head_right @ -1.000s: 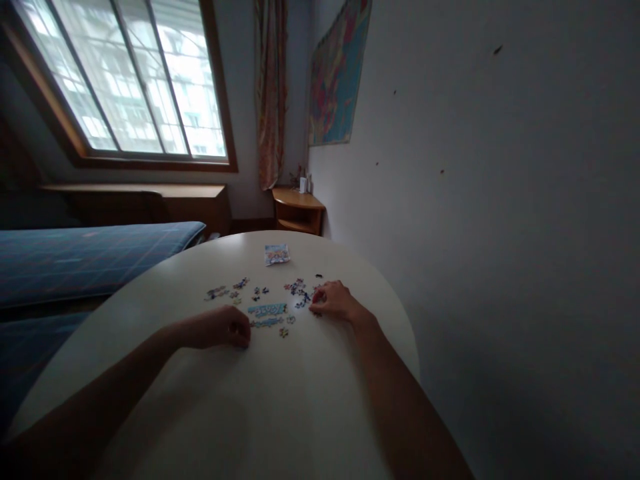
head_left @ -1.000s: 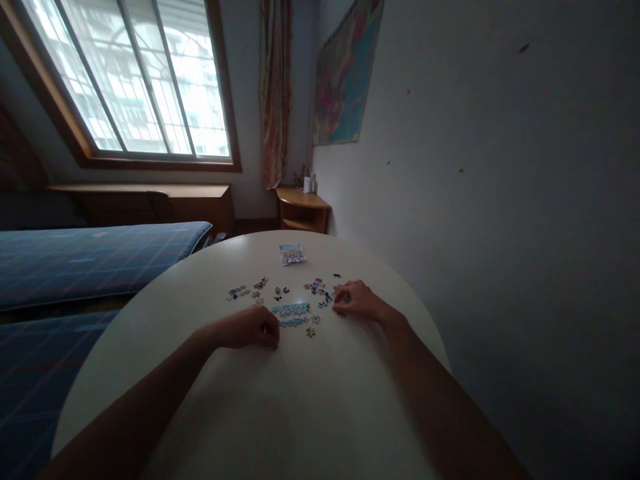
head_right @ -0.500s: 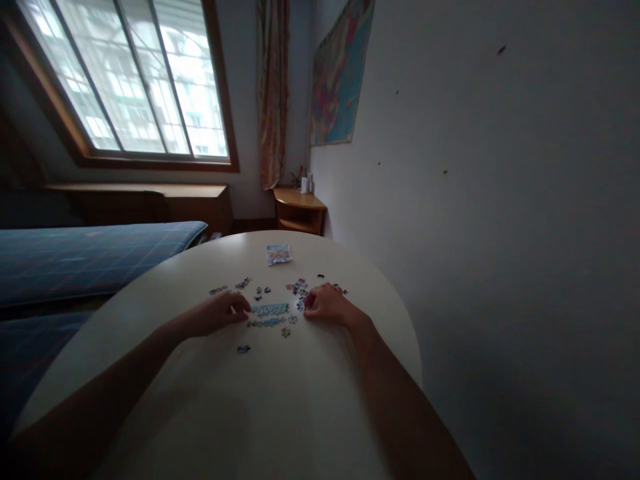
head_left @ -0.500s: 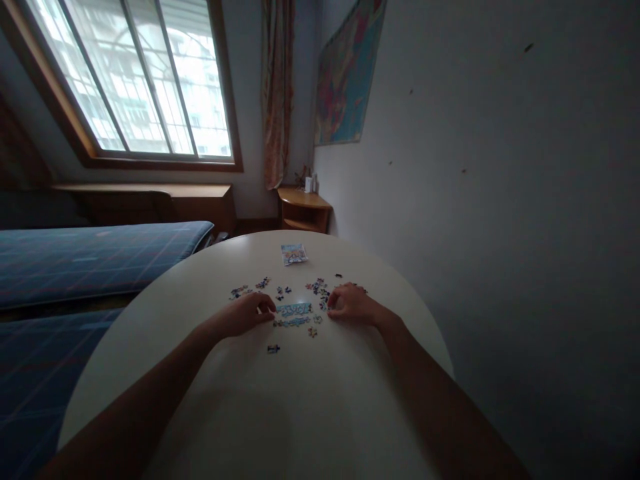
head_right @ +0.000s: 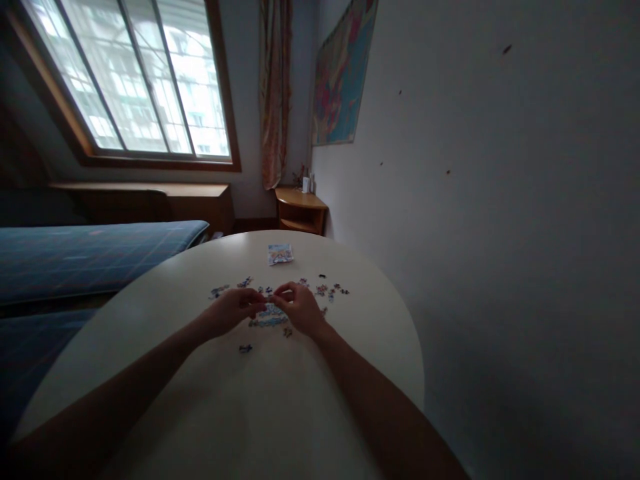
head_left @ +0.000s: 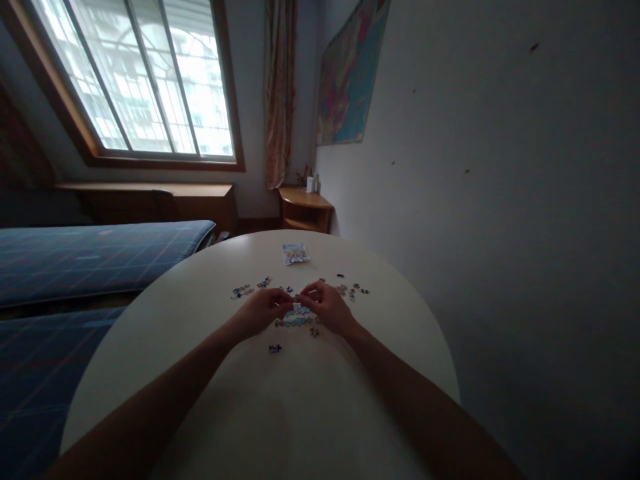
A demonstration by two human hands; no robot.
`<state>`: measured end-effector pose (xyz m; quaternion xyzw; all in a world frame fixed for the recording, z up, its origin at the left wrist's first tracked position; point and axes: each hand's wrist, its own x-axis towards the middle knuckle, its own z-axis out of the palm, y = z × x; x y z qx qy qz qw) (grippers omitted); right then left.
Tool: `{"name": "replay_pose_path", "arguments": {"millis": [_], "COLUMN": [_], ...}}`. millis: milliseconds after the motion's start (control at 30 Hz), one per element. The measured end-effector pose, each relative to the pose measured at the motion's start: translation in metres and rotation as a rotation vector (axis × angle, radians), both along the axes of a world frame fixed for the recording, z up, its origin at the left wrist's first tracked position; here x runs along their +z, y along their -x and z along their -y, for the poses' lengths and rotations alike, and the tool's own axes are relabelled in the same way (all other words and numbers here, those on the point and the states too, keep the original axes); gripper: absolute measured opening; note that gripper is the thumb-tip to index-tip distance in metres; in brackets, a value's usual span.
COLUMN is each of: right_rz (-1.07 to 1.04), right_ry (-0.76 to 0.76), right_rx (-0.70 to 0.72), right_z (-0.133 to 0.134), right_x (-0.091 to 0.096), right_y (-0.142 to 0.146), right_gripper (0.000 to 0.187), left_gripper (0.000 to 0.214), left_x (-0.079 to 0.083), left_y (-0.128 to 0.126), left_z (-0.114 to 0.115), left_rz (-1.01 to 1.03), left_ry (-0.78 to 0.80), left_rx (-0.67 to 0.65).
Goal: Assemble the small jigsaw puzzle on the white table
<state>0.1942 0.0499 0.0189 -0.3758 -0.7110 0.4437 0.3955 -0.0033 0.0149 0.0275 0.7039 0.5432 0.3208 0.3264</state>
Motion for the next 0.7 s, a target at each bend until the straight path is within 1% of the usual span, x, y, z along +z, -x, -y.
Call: {"name": "replay_pose_path", "arguments": {"millis": [67,133,267,433,600,700], "right_rz": [-0.037,-0.045,-0.006,-0.009,-0.035,-0.045], "right_ry": [0.06,0.08,0.046,0.049,0.065,0.061], "right_rx": [0.026,0.05,0.065,0.106,0.142,0.175], "right_z": [0.005,0.007,0.007,0.006,0.008,0.009], "right_x": [-0.003,-0.006,-0.012,-0.014,-0.011,-0.012], "right_y": [0.006,0.008,0.008,0.006,0.006,0.007], "right_gripper": [0.034,0.032,0.029,0.033,0.033,0.034], "left_gripper": [0.029,0.028,0.025,0.027,0.028,0.029], "left_x": [0.0,0.0,-0.004,-0.007,-0.004,-0.001], "left_y": [-0.001,0.0,0.003,0.005,0.006,0.006], "left_z": [-0.001,-0.002,-0.003,-0.005,-0.004,-0.003], "left_rz": [0.058,0.075,0.036,0.003,-0.042,-0.064], "left_ry": [-0.004,-0.027,-0.053,-0.069,-0.075,-0.073], "left_rx": [0.034,0.051,0.022,0.025,0.035,0.019]}}
